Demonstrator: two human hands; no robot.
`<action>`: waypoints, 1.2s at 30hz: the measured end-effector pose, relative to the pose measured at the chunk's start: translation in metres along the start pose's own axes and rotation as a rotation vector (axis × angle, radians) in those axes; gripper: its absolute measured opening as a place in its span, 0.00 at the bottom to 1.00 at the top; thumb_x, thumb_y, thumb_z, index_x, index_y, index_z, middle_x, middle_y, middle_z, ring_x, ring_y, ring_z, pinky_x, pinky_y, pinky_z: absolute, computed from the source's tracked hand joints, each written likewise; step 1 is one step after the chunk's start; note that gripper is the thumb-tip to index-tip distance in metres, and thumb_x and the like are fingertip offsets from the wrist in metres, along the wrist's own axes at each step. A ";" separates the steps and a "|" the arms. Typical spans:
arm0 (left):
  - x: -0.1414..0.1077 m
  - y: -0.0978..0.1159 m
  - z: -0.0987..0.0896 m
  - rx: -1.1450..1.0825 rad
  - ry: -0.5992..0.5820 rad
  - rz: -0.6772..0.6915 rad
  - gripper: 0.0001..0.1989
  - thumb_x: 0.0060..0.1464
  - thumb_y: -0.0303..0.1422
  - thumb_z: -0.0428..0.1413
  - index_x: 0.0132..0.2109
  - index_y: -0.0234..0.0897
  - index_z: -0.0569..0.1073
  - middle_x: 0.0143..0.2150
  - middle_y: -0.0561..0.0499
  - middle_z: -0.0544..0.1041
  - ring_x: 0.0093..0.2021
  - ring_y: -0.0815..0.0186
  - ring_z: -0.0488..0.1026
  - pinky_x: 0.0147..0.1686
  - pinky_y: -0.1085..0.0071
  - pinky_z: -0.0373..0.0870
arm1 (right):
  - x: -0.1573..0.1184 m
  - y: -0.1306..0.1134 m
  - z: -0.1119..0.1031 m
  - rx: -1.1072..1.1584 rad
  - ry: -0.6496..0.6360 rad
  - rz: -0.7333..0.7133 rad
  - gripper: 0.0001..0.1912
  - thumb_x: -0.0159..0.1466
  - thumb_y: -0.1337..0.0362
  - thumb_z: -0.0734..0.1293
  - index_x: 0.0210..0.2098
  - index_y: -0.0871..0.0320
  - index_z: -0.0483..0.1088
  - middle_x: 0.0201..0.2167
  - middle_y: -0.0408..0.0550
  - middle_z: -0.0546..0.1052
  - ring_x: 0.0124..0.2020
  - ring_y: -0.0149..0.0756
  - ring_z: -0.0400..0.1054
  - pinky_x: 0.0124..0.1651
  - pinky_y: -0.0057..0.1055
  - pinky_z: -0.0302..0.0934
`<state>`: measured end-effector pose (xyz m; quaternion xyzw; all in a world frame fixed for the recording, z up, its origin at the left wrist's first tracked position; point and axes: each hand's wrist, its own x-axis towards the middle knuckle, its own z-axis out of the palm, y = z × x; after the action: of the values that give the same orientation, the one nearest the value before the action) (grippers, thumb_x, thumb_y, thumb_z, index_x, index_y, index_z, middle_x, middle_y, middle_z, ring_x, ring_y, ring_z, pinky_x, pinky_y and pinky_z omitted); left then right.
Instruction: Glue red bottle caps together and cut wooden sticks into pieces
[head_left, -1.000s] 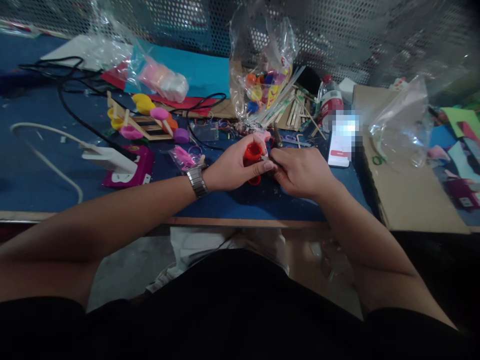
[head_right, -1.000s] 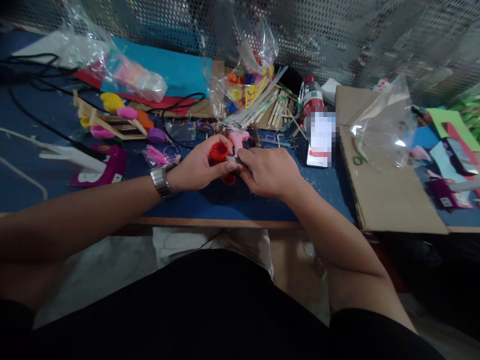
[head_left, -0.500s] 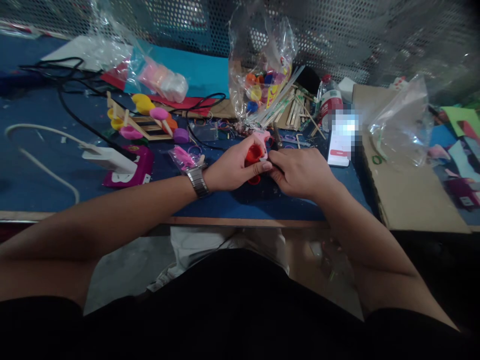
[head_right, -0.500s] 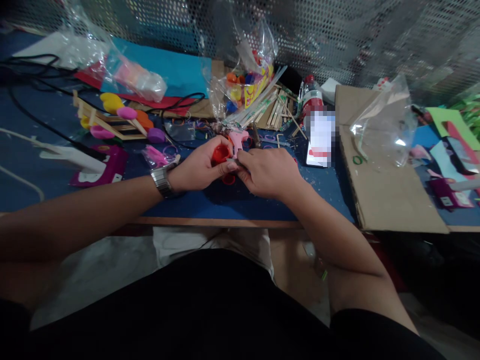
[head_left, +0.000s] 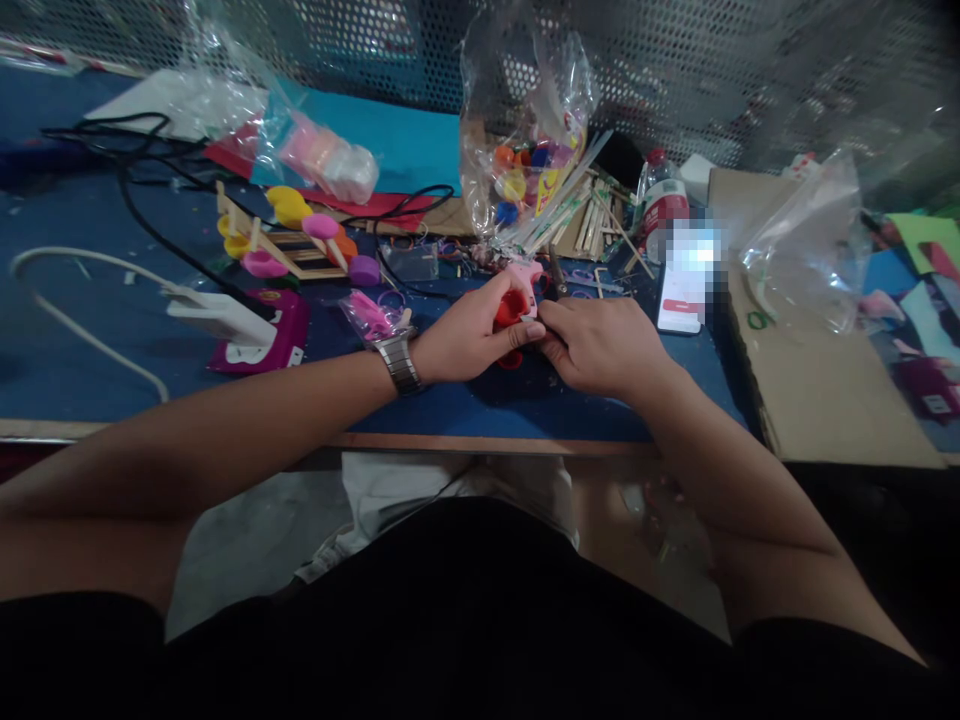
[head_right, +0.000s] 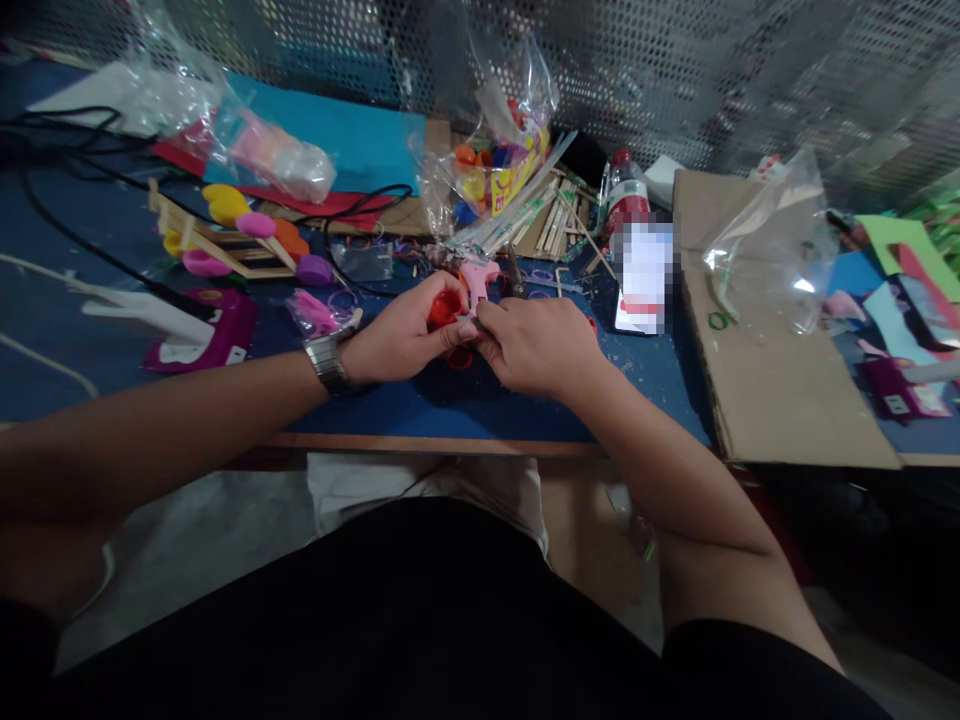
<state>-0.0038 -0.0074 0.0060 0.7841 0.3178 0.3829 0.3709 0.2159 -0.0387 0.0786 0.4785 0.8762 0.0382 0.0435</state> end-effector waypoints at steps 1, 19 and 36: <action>0.000 0.000 0.000 0.006 0.001 0.010 0.36 0.65 0.70 0.56 0.52 0.40 0.69 0.40 0.51 0.80 0.34 0.64 0.75 0.39 0.66 0.72 | 0.000 0.000 0.001 0.000 0.003 -0.001 0.25 0.80 0.51 0.55 0.57 0.58 0.78 0.49 0.58 0.87 0.43 0.51 0.78 0.36 0.40 0.37; 0.002 0.002 0.000 -0.104 -0.023 0.059 0.32 0.67 0.64 0.60 0.52 0.38 0.69 0.70 0.31 0.78 0.80 0.43 0.69 0.73 0.52 0.74 | 0.003 0.003 0.009 0.037 0.056 -0.041 0.23 0.78 0.54 0.57 0.55 0.59 0.79 0.47 0.60 0.86 0.42 0.52 0.77 0.37 0.41 0.38; 0.007 0.008 0.008 -0.852 0.079 -0.291 0.21 0.69 0.53 0.60 0.54 0.43 0.70 0.37 0.53 0.73 0.30 0.68 0.72 0.29 0.70 0.68 | 0.007 0.020 0.020 0.227 0.342 -0.151 0.42 0.82 0.38 0.42 0.53 0.58 0.78 0.50 0.61 0.84 0.49 0.50 0.76 0.45 0.41 0.59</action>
<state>0.0084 -0.0088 0.0120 0.4932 0.2528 0.4531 0.6982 0.2313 -0.0216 0.0607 0.4001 0.9027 0.0166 -0.1572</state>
